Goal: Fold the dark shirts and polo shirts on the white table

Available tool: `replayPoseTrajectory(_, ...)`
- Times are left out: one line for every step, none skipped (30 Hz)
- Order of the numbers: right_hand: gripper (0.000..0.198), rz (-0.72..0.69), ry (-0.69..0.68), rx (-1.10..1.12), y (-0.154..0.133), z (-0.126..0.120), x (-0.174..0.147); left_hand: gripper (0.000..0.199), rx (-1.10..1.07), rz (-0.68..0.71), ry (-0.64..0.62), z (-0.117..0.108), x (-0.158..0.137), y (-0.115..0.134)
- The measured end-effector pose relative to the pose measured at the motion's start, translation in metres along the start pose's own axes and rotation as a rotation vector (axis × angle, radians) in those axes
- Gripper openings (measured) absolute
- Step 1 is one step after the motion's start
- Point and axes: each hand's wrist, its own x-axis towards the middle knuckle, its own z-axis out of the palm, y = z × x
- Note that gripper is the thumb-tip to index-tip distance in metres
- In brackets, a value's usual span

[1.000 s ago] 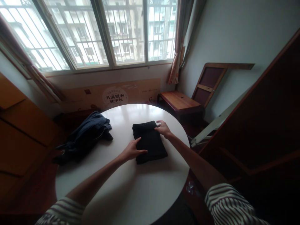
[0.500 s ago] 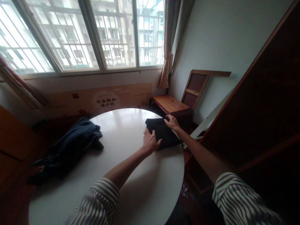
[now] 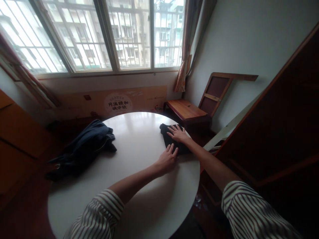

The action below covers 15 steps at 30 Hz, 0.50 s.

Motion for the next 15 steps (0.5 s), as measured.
replayPoseTrajectory(0.057,-0.005,0.028,-0.013,-0.008,-0.004,-0.002,0.048,-0.030,-0.021,-0.011,-0.009,-0.011,-0.002)
replayPoseTrajectory(0.055,-0.015,0.062,-0.022,-0.018,-0.007,-0.005,0.045,-0.053,-0.057,-0.006,-0.020,-0.024,-0.006)
replayPoseTrajectory(0.052,-0.034,0.098,-0.025,-0.030,-0.009,-0.008,0.042,-0.066,-0.110,0.011,-0.031,-0.037,-0.012)
replayPoseTrajectory(0.049,-0.064,0.132,-0.022,-0.043,-0.011,-0.011,0.039,-0.063,-0.177,0.041,-0.043,-0.051,-0.022)
replayPoseTrajectory(0.047,-0.105,0.157,-0.014,-0.059,-0.012,-0.015,0.036,-0.044,-0.247,0.081,-0.056,-0.065,-0.033)
replayPoseTrajectory(0.043,-0.155,0.174,-0.001,-0.075,-0.012,-0.019,0.034,-0.009,-0.319,0.129,-0.070,-0.080,-0.047)
replayPoseTrajectory(0.039,-0.210,0.181,0.013,-0.092,-0.011,-0.023,0.032,0.039,-0.401,0.186,-0.084,-0.095,-0.063)
replayPoseTrajectory(0.034,-0.263,0.182,0.028,-0.108,-0.009,-0.028,0.033,0.100,-0.488,0.243,-0.099,-0.111,-0.080)
replayPoseTrajectory(0.028,-0.312,0.178,0.041,-0.124,-0.005,-0.032,0.034,0.173,-0.588,0.298,-0.113,-0.126,-0.097)
replayPoseTrajectory(0.024,-0.355,0.170,0.051,-0.138,-0.001,-0.036,0.036,0.253,-0.698,0.338,-0.127,-0.142,-0.114)
replayPoseTrajectory(0.024,-0.391,0.159,0.058,-0.151,0.004,-0.040,0.037,0.330,-0.819,0.356,-0.140,-0.157,-0.130)
replayPoseTrajectory(0.026,-0.421,0.145,0.062,-0.161,0.010,-0.043,0.040,0.392,-0.936,0.357,-0.151,-0.171,-0.145)
replayPoseTrajectory(0.027,-0.445,0.127,0.066,-0.169,0.017,-0.045,0.045,0.433,-1.037,0.344,-0.160,-0.185,-0.158)
replayPoseTrajectory(0.027,-0.461,0.108,0.069,-0.175,0.023,-0.047,0.050,0.455,-1.118,0.327,-0.166,-0.196,-0.169)
replayPoseTrajectory(0.026,-0.468,0.091,0.073,-0.179,0.029,-0.048,0.056,0.462,-1.174,0.306,-0.171,-0.207,-0.179)
